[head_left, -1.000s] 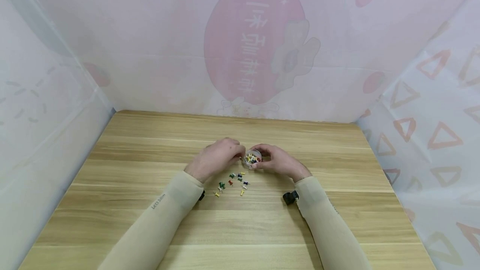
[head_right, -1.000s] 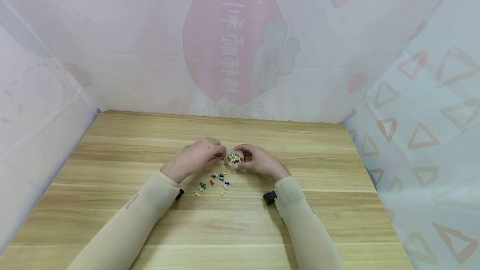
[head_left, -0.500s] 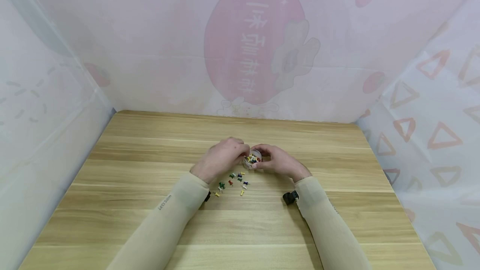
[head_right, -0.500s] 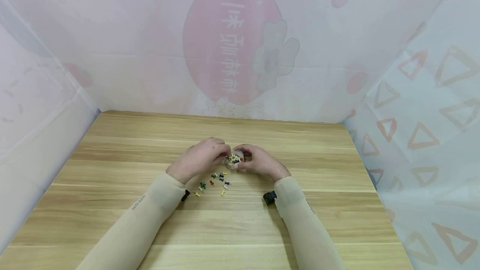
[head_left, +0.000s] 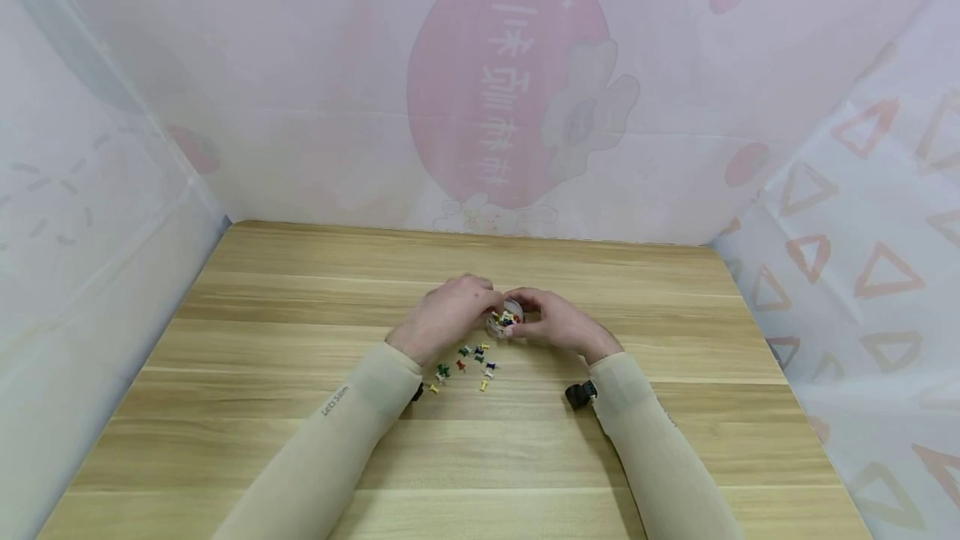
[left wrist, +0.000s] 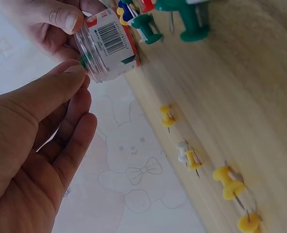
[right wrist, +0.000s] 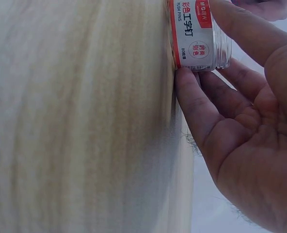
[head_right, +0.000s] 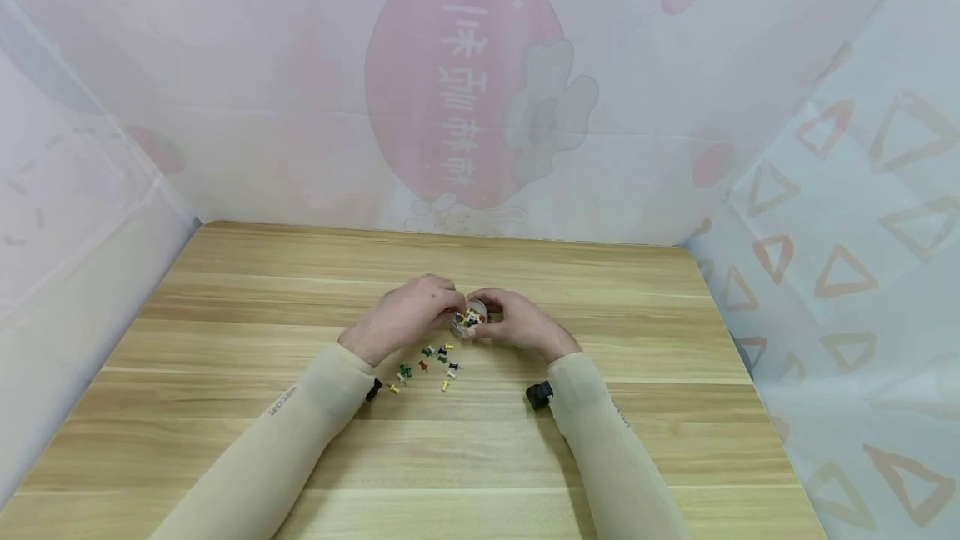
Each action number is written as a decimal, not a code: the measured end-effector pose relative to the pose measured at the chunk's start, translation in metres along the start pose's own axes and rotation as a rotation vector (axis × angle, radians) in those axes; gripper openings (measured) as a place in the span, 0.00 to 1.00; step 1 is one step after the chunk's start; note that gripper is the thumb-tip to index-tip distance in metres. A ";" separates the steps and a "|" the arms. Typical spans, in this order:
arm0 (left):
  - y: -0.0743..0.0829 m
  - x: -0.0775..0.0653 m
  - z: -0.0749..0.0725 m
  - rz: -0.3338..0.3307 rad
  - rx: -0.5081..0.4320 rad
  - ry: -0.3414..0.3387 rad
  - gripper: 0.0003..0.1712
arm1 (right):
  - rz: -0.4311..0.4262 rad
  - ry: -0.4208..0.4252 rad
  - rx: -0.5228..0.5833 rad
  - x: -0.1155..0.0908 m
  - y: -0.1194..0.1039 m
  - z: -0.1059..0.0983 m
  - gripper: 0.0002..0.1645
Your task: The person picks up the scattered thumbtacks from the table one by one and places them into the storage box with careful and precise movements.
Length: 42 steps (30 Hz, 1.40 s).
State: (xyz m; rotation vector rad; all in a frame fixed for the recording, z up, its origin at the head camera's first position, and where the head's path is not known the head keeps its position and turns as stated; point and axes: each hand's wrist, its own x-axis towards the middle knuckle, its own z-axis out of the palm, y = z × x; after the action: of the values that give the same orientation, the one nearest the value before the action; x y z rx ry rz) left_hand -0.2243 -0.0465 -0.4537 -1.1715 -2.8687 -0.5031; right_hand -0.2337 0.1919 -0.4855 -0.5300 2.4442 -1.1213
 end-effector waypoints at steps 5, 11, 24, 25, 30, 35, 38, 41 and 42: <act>-0.010 -0.003 -0.006 -0.005 -0.044 0.012 0.10 | -0.012 -0.007 0.017 0.001 0.000 0.000 0.37; -0.027 -0.006 -0.016 -0.010 0.000 0.014 0.09 | -0.017 -0.013 0.021 0.001 0.000 0.000 0.40; -0.042 -0.009 -0.013 0.013 0.138 -0.104 0.08 | -0.012 -0.011 0.029 0.002 0.001 0.000 0.40; -0.042 -0.010 -0.012 0.020 0.143 -0.113 0.08 | -0.011 -0.010 0.029 0.002 0.001 0.000 0.40; -0.042 -0.009 -0.006 0.010 0.159 -0.122 0.06 | -0.003 -0.008 0.027 0.001 0.001 0.000 0.40; -0.043 -0.008 -0.001 -0.012 0.158 -0.121 0.02 | -0.005 -0.011 0.029 0.001 0.001 0.000 0.40; -0.043 -0.007 0.001 -0.015 0.167 -0.126 0.03 | -0.009 -0.013 0.027 0.002 0.000 0.000 0.39; -0.043 -0.008 0.002 -0.006 0.178 -0.120 0.06 | -0.010 -0.013 0.021 0.002 0.000 0.000 0.39; -0.042 -0.008 0.002 -0.002 0.180 -0.117 0.06 | -0.009 -0.012 0.018 0.002 0.000 0.001 0.39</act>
State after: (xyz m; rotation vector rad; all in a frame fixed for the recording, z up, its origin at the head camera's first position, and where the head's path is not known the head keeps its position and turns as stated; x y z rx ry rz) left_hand -0.2471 -0.0796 -0.4692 -1.2059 -2.9361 -0.1757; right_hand -0.2351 0.1909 -0.4865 -0.5419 2.4210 -1.1395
